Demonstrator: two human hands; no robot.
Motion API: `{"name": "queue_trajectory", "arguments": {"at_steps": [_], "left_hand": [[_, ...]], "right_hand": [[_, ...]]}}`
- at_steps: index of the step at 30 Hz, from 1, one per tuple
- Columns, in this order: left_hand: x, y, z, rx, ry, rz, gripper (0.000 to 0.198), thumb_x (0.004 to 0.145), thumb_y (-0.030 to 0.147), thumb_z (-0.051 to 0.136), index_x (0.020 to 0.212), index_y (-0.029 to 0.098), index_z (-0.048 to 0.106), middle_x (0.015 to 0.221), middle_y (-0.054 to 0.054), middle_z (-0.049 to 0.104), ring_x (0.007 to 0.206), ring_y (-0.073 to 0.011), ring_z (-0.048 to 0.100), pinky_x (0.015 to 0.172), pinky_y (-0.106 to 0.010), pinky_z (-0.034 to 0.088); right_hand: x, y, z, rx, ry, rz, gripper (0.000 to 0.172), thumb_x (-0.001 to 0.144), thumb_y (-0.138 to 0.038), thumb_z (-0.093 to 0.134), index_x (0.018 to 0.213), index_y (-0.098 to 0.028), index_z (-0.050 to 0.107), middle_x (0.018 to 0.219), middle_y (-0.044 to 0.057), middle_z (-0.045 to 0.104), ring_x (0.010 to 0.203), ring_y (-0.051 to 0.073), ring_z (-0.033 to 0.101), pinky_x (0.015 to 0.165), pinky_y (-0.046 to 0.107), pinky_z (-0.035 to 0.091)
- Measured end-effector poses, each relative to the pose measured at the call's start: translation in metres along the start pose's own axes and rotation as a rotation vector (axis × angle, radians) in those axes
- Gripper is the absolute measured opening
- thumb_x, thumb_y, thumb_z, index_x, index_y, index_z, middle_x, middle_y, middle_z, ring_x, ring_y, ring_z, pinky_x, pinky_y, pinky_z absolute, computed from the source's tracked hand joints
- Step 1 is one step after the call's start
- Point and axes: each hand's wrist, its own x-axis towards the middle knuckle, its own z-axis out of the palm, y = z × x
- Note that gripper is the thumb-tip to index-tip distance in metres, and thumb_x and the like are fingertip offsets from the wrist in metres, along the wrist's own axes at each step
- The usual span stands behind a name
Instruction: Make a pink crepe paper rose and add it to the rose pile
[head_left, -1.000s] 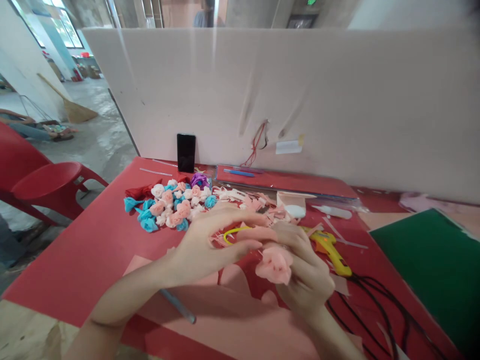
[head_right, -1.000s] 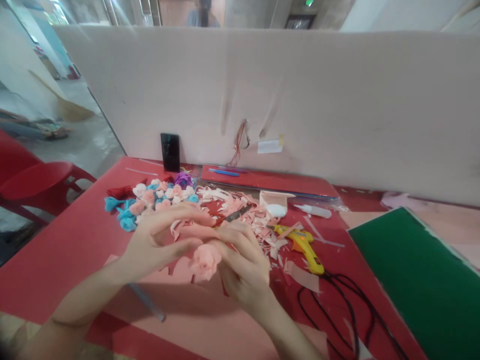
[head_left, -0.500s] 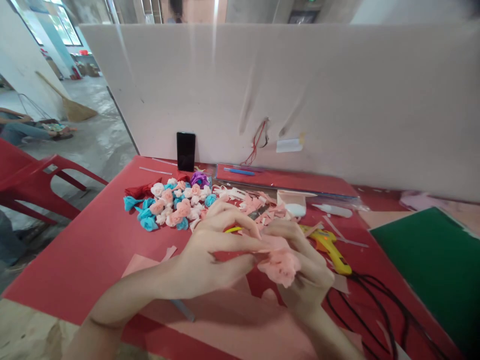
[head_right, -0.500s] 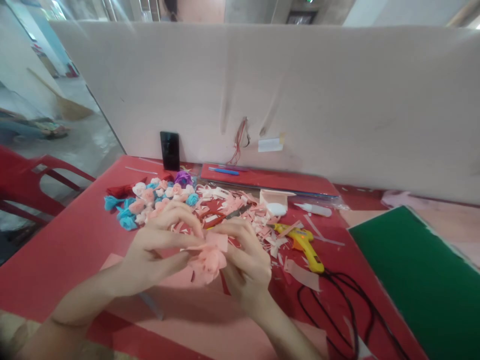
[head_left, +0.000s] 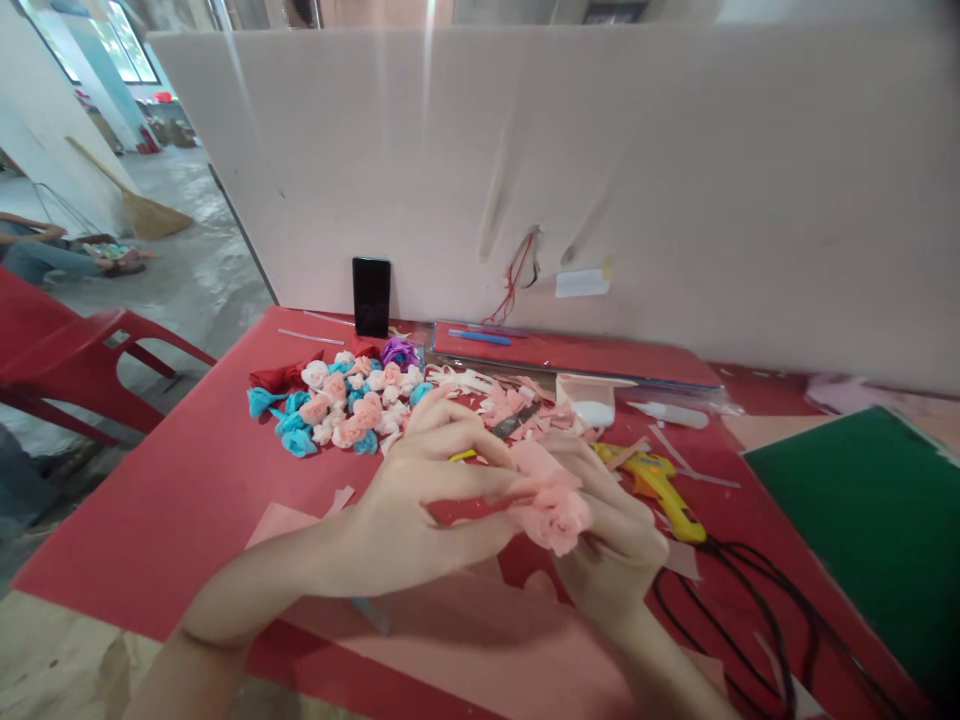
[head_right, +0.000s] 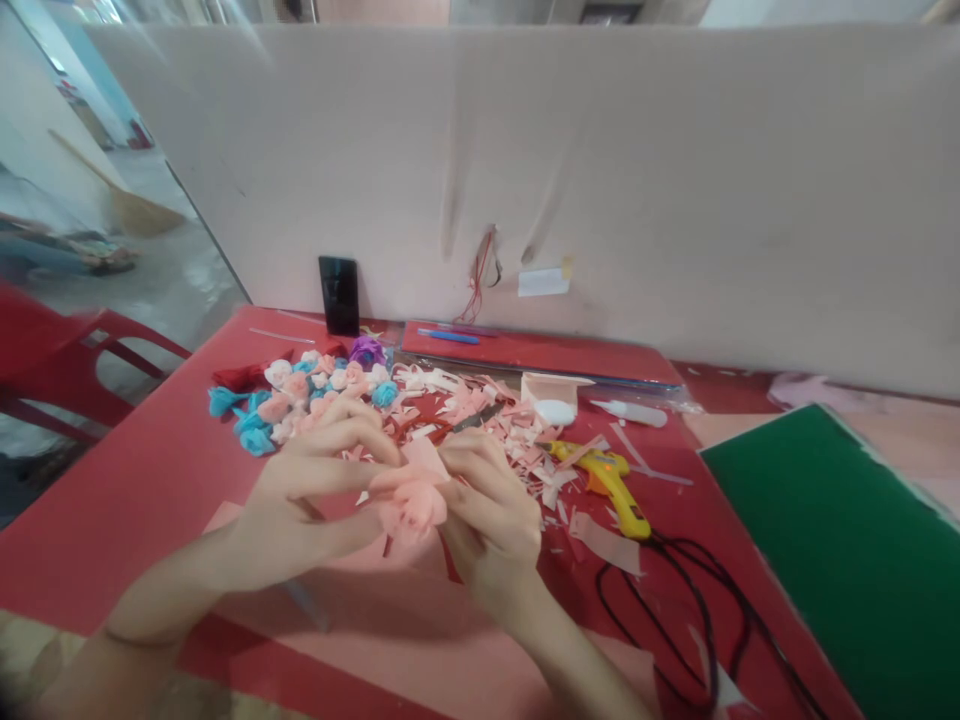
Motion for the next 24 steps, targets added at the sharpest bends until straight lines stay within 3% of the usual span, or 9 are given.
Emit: {"name": "queue_trajectory", "arguments": {"at_steps": [9,15,18,22,24], "left_hand": [[0.004,0.001,-0.004,-0.014,-0.013,-0.02,0.015,0.082,0.017,0.059,0.068,0.014,0.062,0.068,-0.002,0.063,0.069,-0.0128,0.049,0.071,-0.032,0.044],[0.002,-0.002,-0.002,-0.094,-0.018,-0.064,0.016,0.083,0.022,0.058,0.069,0.017,0.063,0.066,-0.001,0.06,0.07,-0.0137,0.048,0.07,-0.031,0.044],[0.001,-0.006,0.0,-0.154,-0.016,-0.094,0.016,0.081,0.021,0.061,0.066,0.017,0.063,0.068,-0.001,0.061,0.072,-0.0138,0.05,0.071,-0.031,0.045],[0.001,-0.011,0.002,-0.251,-0.023,-0.132,0.011,0.079,0.017,0.062,0.068,0.017,0.065,0.069,-0.002,0.061,0.072,-0.0131,0.052,0.071,-0.029,0.047],[0.002,-0.012,0.003,-0.287,-0.036,-0.162,0.009,0.078,0.018,0.062,0.072,0.017,0.068,0.07,-0.003,0.062,0.072,-0.0135,0.052,0.071,-0.03,0.048]], "right_hand": [[0.007,-0.003,-0.001,-0.023,-0.007,-0.027,0.021,0.075,0.0,0.053,0.066,-0.019,0.055,0.064,0.002,0.057,0.066,0.017,0.052,0.062,0.033,0.046],[0.008,-0.009,0.0,-0.049,0.005,0.041,0.018,0.078,-0.007,0.057,0.065,-0.019,0.057,0.057,0.0,0.054,0.058,0.015,0.051,0.054,0.03,0.046],[0.006,-0.013,0.002,-0.046,0.025,0.135,0.013,0.079,-0.009,0.058,0.079,-0.02,0.064,0.065,0.002,0.059,0.062,0.016,0.056,0.057,0.03,0.048],[0.003,-0.019,0.003,-0.052,0.072,0.25,0.035,0.081,-0.011,0.056,0.112,-0.028,0.059,0.073,0.001,0.066,0.07,0.018,0.062,0.063,0.03,0.051],[0.002,-0.02,0.003,-0.064,0.079,0.262,0.037,0.082,-0.013,0.056,0.115,-0.029,0.057,0.074,0.001,0.066,0.07,0.018,0.063,0.062,0.03,0.051]]}}
